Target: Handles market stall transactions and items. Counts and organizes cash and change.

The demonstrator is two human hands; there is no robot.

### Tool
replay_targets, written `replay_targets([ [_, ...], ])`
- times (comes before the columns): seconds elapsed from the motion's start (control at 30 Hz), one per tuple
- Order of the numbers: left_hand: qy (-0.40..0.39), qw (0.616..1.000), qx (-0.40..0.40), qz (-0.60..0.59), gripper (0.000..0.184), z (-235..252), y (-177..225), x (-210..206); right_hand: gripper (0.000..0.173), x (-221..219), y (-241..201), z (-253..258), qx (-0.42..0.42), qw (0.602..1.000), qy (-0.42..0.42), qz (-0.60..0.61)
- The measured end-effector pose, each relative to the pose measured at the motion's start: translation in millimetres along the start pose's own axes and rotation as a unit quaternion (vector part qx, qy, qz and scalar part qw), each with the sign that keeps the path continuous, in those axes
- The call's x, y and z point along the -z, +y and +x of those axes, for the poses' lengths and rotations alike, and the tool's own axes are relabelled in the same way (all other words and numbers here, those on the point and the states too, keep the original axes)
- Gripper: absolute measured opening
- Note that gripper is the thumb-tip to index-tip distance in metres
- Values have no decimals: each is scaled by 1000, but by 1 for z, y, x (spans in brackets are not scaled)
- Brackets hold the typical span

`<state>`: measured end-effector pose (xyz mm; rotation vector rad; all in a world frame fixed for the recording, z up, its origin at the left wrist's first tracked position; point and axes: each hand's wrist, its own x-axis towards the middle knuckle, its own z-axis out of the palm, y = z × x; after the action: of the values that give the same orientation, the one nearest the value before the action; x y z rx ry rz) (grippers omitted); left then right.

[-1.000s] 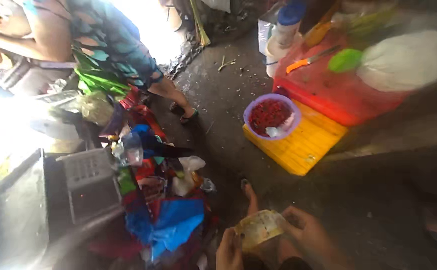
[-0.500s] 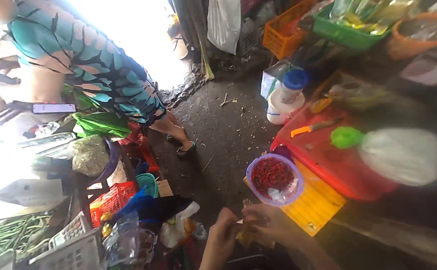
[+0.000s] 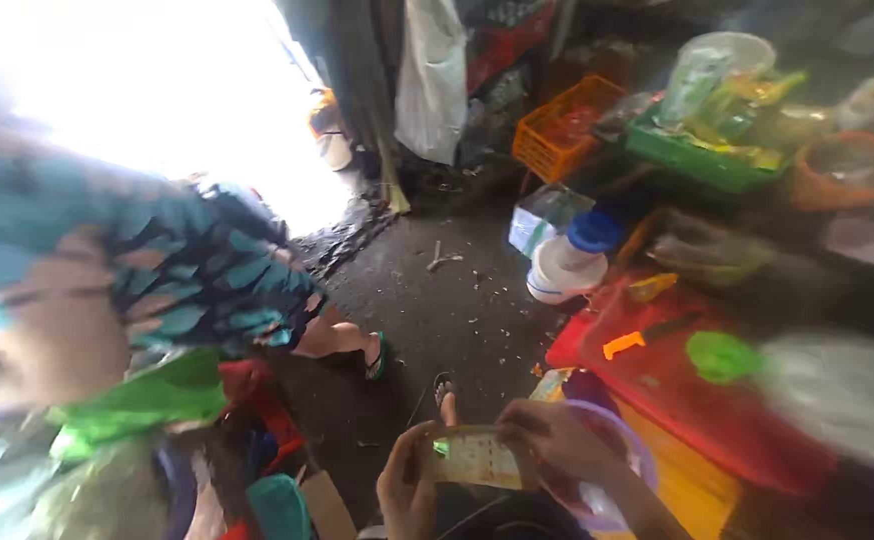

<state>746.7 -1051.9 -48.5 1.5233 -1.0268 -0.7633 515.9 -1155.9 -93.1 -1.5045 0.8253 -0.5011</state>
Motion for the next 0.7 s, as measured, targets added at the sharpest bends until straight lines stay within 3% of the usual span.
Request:
replay_targets([
  [0.13, -35, 999, -22, 10, 24, 97, -11, 13, 19, 16, -19, 69, -37, 990, -8, 139],
  [0.27, -136, 989, -16, -52, 22, 185, -15, -17, 13, 38, -23, 96, -62, 977, 164, 119],
  [0.47, -320, 937, -49, -130, 17, 303, 1, -136, 13, 104, -20, 103, 2, 912, 377, 162],
  [0.6, -382, 908, -50, -165, 18, 357, 8, -231, 45, 172, 0, 120, -13, 908, 346, 238],
  [0.7, -446, 879, -89, -143, 25, 396, 7, -297, 30, 235, 23, 152, 11, 904, 380, 197],
])
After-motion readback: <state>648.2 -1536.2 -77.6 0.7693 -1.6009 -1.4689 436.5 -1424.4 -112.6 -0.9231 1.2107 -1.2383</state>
